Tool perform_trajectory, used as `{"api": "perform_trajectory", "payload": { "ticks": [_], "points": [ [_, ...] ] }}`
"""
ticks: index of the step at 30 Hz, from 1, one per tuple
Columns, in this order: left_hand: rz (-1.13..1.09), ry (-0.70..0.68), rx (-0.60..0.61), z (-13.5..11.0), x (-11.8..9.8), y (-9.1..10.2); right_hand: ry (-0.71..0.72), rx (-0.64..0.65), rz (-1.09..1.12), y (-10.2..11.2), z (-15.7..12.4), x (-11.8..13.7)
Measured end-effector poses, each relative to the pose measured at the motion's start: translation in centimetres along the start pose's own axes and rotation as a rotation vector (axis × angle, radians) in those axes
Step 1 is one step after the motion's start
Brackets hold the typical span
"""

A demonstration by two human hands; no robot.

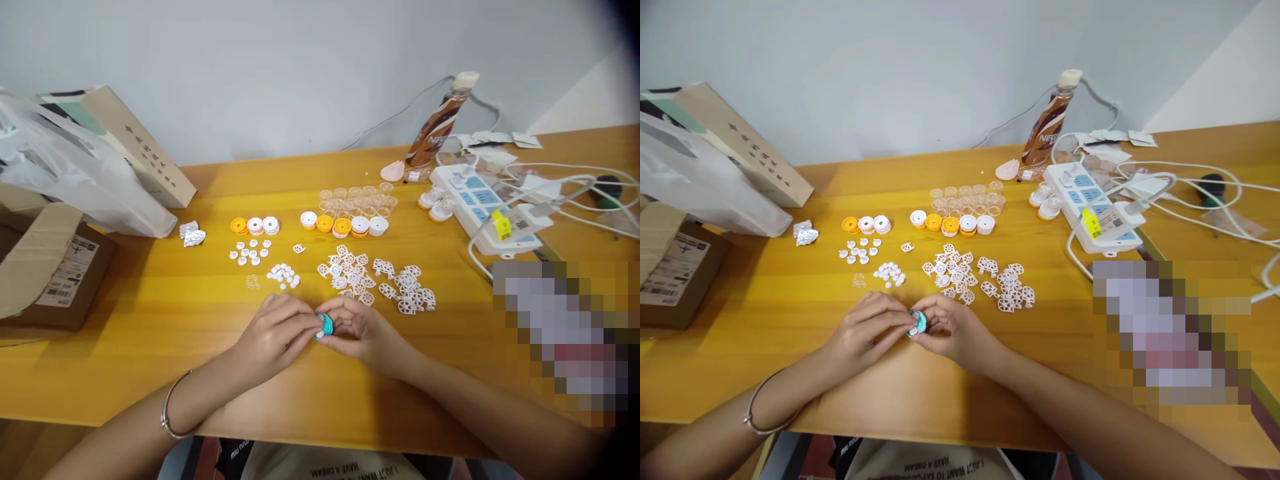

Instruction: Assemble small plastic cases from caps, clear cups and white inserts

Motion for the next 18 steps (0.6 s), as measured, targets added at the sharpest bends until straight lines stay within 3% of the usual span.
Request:
{"api": "perform_trajectory", "payload": {
  "ticks": [4,7,13,18],
  "points": [
    [0.023,0.029,-0.077,2.5,1.1,1.5,-0.064,-0.03,0.07,0.2,0.2,-0.2],
    [0.124,0.059,-0.084,6.2,4.2,2.0,-0.099,-0.046,0.07,0.3,0.3,-0.4],
    [0.244,0.113,0.14,12.5,11.0,-1.1,-0.131,-0.034,0.12,0.5,0.3,-0.5],
    [0.16,0.225,0.17,13.3,12.3,-2.2,-0.141,-0.009,0.158,0.6,0.2,-0.6]
  ]
}}
Point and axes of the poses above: each hand's wrist, its own z-axis towards the middle knuckle, its own y-axis out of the back of the hand, x = y × z, the point moved 3 cm from there along z, towards the middle knuckle, and after that the axes turned 12 degrees about -x, right-handed, at the moved point
